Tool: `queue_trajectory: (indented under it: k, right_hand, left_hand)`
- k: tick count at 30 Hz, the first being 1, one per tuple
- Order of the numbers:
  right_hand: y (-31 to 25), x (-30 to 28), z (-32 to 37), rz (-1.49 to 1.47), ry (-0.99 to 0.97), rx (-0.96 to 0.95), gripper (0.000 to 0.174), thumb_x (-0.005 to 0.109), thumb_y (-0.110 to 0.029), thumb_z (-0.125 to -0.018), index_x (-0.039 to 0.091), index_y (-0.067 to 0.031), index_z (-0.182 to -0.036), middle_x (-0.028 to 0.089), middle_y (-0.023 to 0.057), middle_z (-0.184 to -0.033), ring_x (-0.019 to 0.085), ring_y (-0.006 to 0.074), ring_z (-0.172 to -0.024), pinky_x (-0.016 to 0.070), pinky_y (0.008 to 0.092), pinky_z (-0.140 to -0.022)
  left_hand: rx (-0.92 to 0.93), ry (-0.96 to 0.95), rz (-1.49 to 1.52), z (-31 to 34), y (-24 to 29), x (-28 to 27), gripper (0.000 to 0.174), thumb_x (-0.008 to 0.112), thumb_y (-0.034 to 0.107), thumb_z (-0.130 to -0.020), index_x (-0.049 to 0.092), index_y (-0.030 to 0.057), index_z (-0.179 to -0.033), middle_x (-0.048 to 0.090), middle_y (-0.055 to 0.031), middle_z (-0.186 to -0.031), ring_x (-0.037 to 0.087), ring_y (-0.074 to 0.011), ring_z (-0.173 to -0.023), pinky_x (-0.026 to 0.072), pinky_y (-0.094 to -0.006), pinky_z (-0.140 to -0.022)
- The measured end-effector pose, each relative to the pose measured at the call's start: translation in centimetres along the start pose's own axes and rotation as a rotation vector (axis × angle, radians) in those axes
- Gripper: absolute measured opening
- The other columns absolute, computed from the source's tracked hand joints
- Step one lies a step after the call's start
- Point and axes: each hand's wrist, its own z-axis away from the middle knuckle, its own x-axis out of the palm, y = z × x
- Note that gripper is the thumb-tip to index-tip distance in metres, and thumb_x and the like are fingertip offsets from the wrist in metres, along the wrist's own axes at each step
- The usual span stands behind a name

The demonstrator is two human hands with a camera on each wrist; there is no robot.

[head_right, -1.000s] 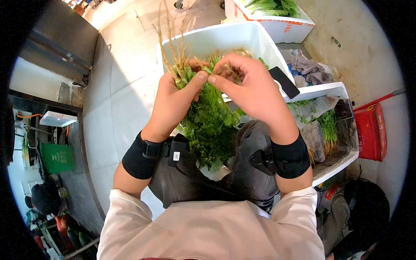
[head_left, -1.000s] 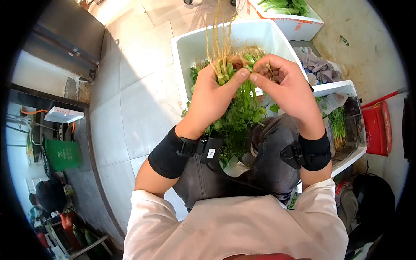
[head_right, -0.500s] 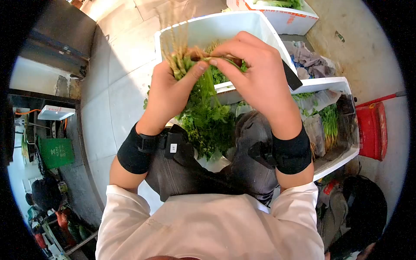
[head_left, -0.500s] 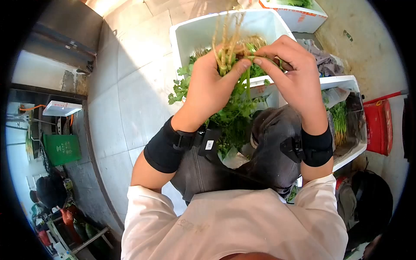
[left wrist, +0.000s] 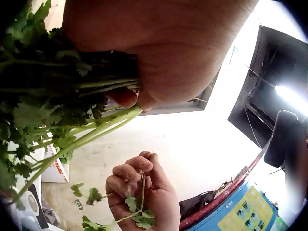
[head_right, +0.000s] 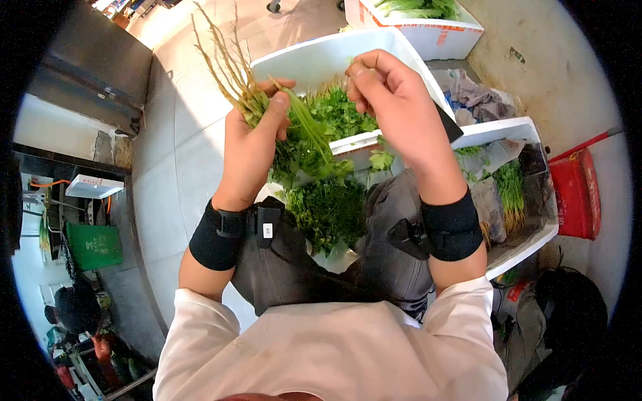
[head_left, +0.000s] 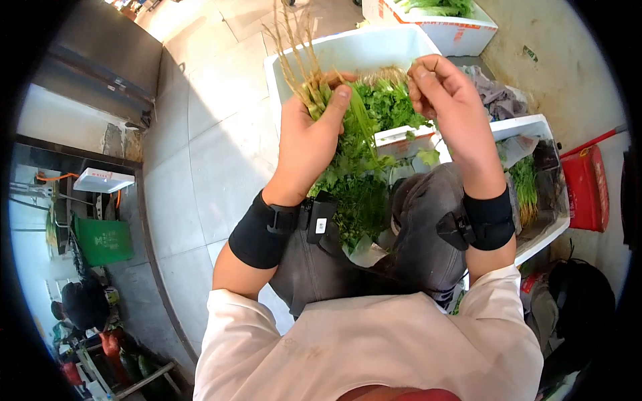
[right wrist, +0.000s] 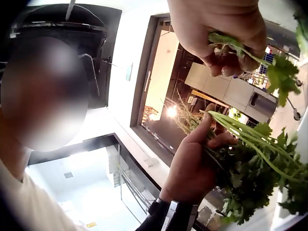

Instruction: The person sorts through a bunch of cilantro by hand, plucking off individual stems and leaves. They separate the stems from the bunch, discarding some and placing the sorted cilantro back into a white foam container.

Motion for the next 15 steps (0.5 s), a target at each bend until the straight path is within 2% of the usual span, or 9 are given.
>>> queue_trajectory:
  k: [1,5,7,8,10,13,15]
  right_hand:
    - [-0.4,0.3,0.2,-0.034,-0.006,0.055,0.018,0.052,-0.021,-0.107,0.060,-0.0050,-0.105,0.059,-0.0014,-0.079,0.052,0.0061,-0.071,0.0426,0.0223,-0.065]
    - [-0.8,0.6,0.5,-0.112,0.016,0.131,0.022,0.047,-0.023,-0.109,0.058,-0.0054,-0.104,0.054,-0.0020,-0.076,0.048,0.0074,-0.068,0.0383,0.0228,-0.062]
    - [-0.6,0.2,0.5,-0.168,-0.015,0.142,0.022,0.044,-0.023,-0.110,0.057,-0.0058,-0.105,0.045,-0.0034,-0.072,0.042,0.0085,-0.065,0.0336,0.0240,-0.060]
    - [-0.6,0.1,0.4,-0.165,-0.007,0.148,0.022,0.044,-0.023,-0.110,0.057,-0.0058,-0.105,0.045,-0.0034,-0.072,0.042,0.0085,-0.065,0.0336,0.0240,-0.060]
    - [-0.8,0.1,0.4,-0.249,-0.041,0.182,0.021,0.041,-0.023,-0.111,0.054,-0.0060,-0.106,0.036,-0.0046,-0.072,0.036,0.0090,-0.065,0.0307,0.0254,-0.061]
    - [-0.2,-0.3,0.2,-0.374,-0.061,0.180,0.018,0.044,-0.019,-0.109,0.056,-0.0049,-0.110,0.036,-0.0042,-0.071,0.038,0.0087,-0.065,0.0303,0.0245,-0.060]
    - [-0.3,0.0,0.5,-0.309,-0.044,0.196,0.018,0.044,-0.017,-0.108,0.056,-0.0041,-0.114,0.037,-0.0042,-0.072,0.038,0.0086,-0.065,0.0301,0.0245,-0.060]
  left_hand:
    - [0.006,0.001,0.002,0.1,0.3,0.0,0.022,0.062,0.018,-0.102,0.068,0.0037,-0.118,0.054,0.0046,-0.076,0.046,-0.0053,-0.065,0.0383,-0.0222,-0.059]
    - [0.018,-0.005,0.042,0.0,0.6,-0.2,0.025,0.061,0.019,-0.103,0.068,0.0032,-0.120,0.053,0.0042,-0.073,0.045,-0.0062,-0.064,0.0363,-0.0225,-0.060]
    - [-0.013,0.014,0.070,0.2,0.9,0.1,0.028,0.060,0.020,-0.103,0.067,0.0005,-0.122,0.052,0.0040,-0.072,0.044,-0.0067,-0.064,0.0358,-0.0225,-0.062]
    - [-0.020,0.008,0.074,0.2,0.7,0.2,0.028,0.060,0.020,-0.103,0.067,0.0005,-0.122,0.052,0.0040,-0.072,0.044,-0.0067,-0.064,0.0358,-0.0225,-0.062]
    - [0.005,-0.019,0.116,0.1,0.5,-0.1,0.030,0.058,0.019,-0.104,0.065,-0.0027,-0.123,0.051,0.0037,-0.073,0.043,-0.0069,-0.065,0.0355,-0.0225,-0.062]
    - [0.015,-0.058,0.104,0.1,0.9,-0.4,0.032,0.057,0.020,-0.104,0.063,-0.0045,-0.124,0.050,0.0034,-0.075,0.042,-0.0068,-0.066,0.0352,-0.0228,-0.064]
    - [0.031,-0.048,0.091,0.2,0.6,-0.5,0.032,0.055,0.020,-0.105,0.063,-0.0039,-0.124,0.049,0.0038,-0.075,0.042,-0.0066,-0.066,0.0353,-0.0234,-0.066]
